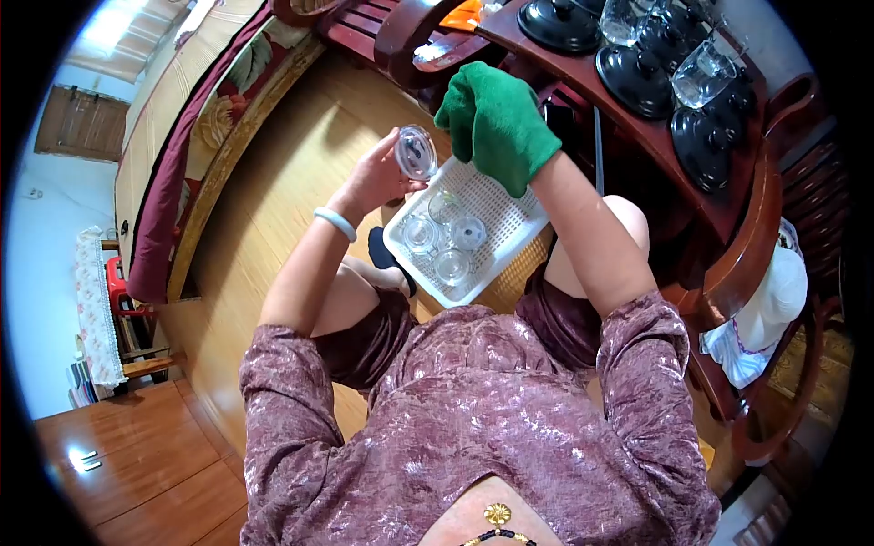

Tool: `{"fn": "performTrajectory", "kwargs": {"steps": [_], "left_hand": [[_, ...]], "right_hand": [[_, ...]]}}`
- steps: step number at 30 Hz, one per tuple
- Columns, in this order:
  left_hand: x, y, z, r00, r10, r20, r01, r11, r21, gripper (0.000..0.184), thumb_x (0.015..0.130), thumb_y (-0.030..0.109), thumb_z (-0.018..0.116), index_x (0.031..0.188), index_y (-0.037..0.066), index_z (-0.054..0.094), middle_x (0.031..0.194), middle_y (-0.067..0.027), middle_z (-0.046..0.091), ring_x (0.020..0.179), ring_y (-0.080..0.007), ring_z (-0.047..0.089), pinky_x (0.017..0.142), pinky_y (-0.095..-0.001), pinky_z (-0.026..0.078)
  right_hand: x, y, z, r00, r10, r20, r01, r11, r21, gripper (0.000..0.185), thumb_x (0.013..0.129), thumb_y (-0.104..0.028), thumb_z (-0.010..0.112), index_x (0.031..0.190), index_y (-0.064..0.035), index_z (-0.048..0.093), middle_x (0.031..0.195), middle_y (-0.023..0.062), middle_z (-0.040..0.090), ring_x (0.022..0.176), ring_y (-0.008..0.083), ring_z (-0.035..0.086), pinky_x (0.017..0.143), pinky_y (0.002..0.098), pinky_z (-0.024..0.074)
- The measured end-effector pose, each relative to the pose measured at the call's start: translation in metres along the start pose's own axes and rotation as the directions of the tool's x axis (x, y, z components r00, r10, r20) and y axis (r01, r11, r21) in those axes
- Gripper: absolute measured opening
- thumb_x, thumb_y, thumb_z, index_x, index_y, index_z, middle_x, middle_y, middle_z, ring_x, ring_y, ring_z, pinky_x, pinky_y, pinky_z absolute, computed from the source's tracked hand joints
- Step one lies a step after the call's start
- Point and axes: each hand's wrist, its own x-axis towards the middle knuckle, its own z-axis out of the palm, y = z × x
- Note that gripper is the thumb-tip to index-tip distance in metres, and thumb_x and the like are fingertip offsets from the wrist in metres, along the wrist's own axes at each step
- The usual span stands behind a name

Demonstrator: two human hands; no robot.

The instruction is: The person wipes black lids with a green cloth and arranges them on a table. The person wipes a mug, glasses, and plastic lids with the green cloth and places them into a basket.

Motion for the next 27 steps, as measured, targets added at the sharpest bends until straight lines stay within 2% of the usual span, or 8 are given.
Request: {"fn": "performTrajectory", "kwargs": {"steps": [1,4,6,8,10,12,19,27], "left_hand": [[-0.002,0.002,0.006,0.999,0.038,-0.004,-0.039,0.995,-0.093,0.060,0.099,0.055,0.046,0.134,0.007,0.053,0.120,-0.0165,0.064,0.099,-0.0307,0.067,0.082,-0.0425,0.059],[-0.006,0.007,0.027,0.992,0.102,0.081,-0.082,0.972,-0.219,0.064,0.100,0.055,0.038,0.137,0.005,0.050,0.116,-0.0203,0.063,0.091,-0.0348,0.067,0.080,-0.0438,0.059],[0.002,0.002,0.026,0.982,0.160,0.104,-0.134,0.965,-0.224,0.065,0.101,0.055,0.035,0.137,0.003,0.050,0.118,-0.0182,0.064,0.091,-0.0336,0.068,0.076,-0.0425,0.059],[0.020,-0.006,0.018,0.952,0.232,0.201,-0.164,0.938,-0.307,0.066,0.100,0.056,0.035,0.136,0.003,0.051,0.124,-0.0184,0.063,0.097,-0.0331,0.067,0.082,-0.0441,0.058],[0.024,-0.004,0.066,0.947,0.306,-0.100,-0.320,0.928,-0.191,0.065,0.101,0.058,0.033,0.133,0.005,0.052,0.125,-0.0155,0.064,0.105,-0.0301,0.066,0.089,-0.0425,0.056],[0.028,-0.004,0.096,0.912,0.365,-0.188,-0.398,0.898,-0.189,0.060,0.103,0.054,0.033,0.135,0.006,0.051,0.133,-0.0157,0.059,0.118,-0.0307,0.060,0.102,-0.0450,0.048],[0.043,-0.014,0.081,0.842,0.491,-0.221,-0.519,0.850,-0.087,0.054,0.106,0.045,0.036,0.141,0.006,0.048,0.137,-0.0118,0.056,0.124,-0.0254,0.055,0.109,-0.0401,0.041],[0.037,-0.016,0.100,0.884,0.439,-0.160,-0.439,0.898,0.037,0.056,0.102,0.050,0.039,0.134,0.007,0.055,0.130,-0.0095,0.062,0.121,-0.0239,0.056,0.108,-0.0387,0.040]], "right_hand": [[0.006,0.003,0.005,0.993,0.110,-0.035,-0.100,0.972,0.210,0.031,0.099,-0.022,0.043,0.083,-0.0030,0.062,0.072,0.0082,0.061,0.057,0.0163,0.056,0.051,0.0317,0.0456],[0.037,0.051,0.018,0.921,-0.380,-0.089,0.373,0.924,-0.085,0.023,0.096,-0.023,0.052,0.089,-0.0046,0.062,0.075,0.0052,0.061,0.058,0.0146,0.053,0.053,0.0310,0.0430],[0.026,0.031,0.027,0.717,-0.695,0.048,0.512,0.480,-0.712,0.011,0.083,0.000,0.053,0.092,-0.0061,0.053,0.082,0.0087,0.054,0.075,0.0218,0.055,0.067,0.0352,0.0464],[0.025,0.034,0.044,0.929,-0.356,-0.104,0.340,0.929,-0.147,0.013,0.079,-0.001,0.057,0.091,-0.0050,0.053,0.086,0.0122,0.055,0.078,0.0295,0.058,0.069,0.0371,0.0472],[0.023,0.029,0.050,0.912,-0.401,-0.079,0.361,0.880,-0.308,0.015,0.076,-0.005,0.060,0.090,-0.0053,0.056,0.087,0.0160,0.059,0.084,0.0349,0.061,0.069,0.0413,0.0486],[0.030,0.033,0.050,0.781,-0.618,0.087,0.381,0.362,-0.851,0.012,0.075,-0.014,0.062,0.085,-0.0082,0.062,0.082,0.0151,0.063,0.083,0.0302,0.064,0.066,0.0421,0.0487],[0.056,0.070,0.065,0.786,-0.597,0.163,0.187,-0.022,-0.982,0.012,0.077,-0.020,0.063,0.081,-0.0093,0.066,0.077,0.0103,0.065,0.069,0.0289,0.064,0.057,0.0417,0.0487],[0.040,0.053,0.030,0.843,-0.529,-0.101,0.307,0.627,-0.716,0.016,0.075,-0.021,0.068,0.084,-0.0089,0.063,0.078,0.0134,0.066,0.075,0.0348,0.067,0.063,0.0466,0.0496]]}}
